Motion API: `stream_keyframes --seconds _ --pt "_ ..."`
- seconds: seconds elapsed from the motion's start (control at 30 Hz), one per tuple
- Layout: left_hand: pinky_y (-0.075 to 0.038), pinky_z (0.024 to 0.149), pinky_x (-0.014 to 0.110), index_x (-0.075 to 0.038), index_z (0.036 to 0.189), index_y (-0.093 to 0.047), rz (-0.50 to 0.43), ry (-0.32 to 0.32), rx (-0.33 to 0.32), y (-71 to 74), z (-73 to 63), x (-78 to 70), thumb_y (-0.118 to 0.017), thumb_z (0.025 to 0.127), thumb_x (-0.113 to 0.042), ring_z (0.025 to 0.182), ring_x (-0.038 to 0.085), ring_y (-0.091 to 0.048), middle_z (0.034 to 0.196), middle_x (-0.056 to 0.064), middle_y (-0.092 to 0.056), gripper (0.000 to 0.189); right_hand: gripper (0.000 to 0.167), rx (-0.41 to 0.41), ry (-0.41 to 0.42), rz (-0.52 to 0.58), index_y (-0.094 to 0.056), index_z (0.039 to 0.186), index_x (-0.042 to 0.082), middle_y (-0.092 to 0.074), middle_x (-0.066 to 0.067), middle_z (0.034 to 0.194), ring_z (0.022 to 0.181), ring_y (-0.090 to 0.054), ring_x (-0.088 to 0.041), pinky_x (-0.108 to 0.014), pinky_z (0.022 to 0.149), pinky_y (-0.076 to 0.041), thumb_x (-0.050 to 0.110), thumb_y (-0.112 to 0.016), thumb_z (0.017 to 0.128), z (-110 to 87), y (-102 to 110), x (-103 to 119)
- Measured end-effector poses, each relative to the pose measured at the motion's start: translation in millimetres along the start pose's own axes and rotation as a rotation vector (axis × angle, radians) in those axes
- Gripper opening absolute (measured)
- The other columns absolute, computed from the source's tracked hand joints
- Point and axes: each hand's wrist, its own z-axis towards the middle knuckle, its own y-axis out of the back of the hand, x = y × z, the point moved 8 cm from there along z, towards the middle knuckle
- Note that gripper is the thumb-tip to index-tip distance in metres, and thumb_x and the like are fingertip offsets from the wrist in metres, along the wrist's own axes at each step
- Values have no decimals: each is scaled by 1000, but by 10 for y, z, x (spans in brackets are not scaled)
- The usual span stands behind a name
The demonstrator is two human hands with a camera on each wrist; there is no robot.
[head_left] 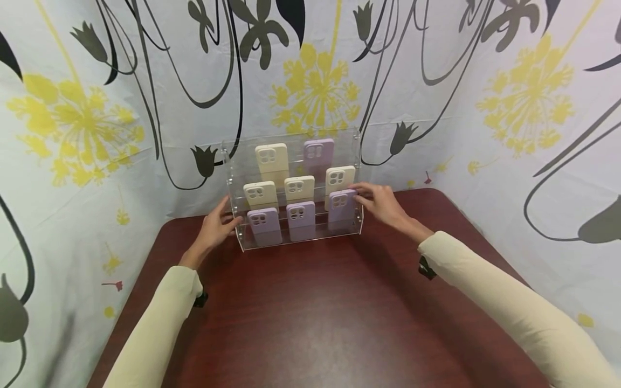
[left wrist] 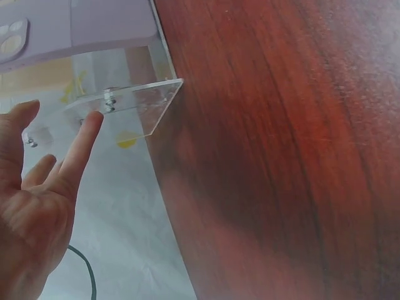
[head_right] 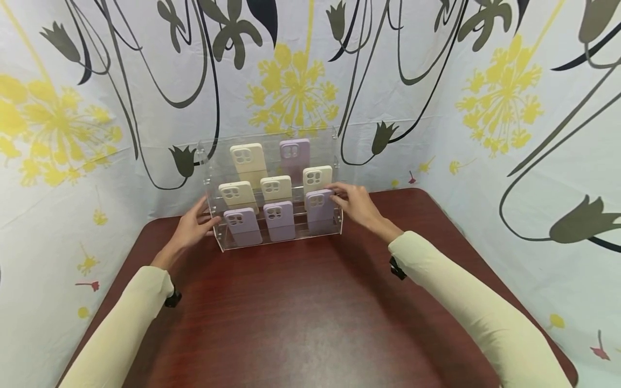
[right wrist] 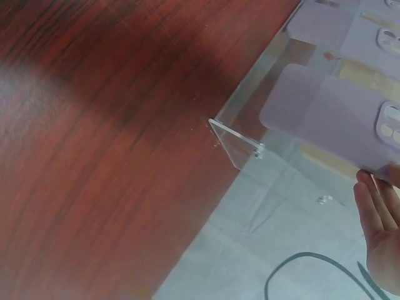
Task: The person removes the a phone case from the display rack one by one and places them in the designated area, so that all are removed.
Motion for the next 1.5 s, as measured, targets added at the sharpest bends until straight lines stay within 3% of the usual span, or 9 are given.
stream_keyframes --seconds 0.17,0.4,0.93,1.23,1.5 --pt "-60 88 63 -16 167 -21 -33 2 1 13 29 -9 -68 103 -15 134 47 -54 165 21 -34 80 30 -30 20 -2 -74 125 5 -77 -17 112 103 -75 -34 -51 84 -65 3 -74 96 33 121 83" --pt "-58 89 64 -17 168 -20 -100 26 17 4 28 37 -66 103 -16 135 47 -53 165 21 -33 79 29 -38 45 -19 -74 125 6 -77 -15 113 101 -76 -32 -48 82 -65 4 -74 96 80 239 194" --pt "-63 84 59 -20 168 -22 -109 34 20 15 -4 15 -63 105 -22 132 46 -56 165 19 -35 75 27 -35 124 23 -76 122 4 -77 -16 113 98 -77 -32 -41 82 -66 4 -75 95 144 355 528" --pt "-65 81 54 -20 167 -25 -107 40 14 22 7 47 -63 105 -22 132 46 -56 164 19 -36 72 32 5 127 52 -75 125 6 -77 -14 113 97 -77 -31 -42 82 -66 5 -78 93 159 312 688" --pt "-65 81 52 -22 168 -23 -104 35 16 16 29 45 -63 106 -24 133 45 -56 164 19 -36 74 35 63 79 120 -74 129 8 -78 -15 109 96 -77 -29 -37 79 -67 4 -76 94 146 159 769"
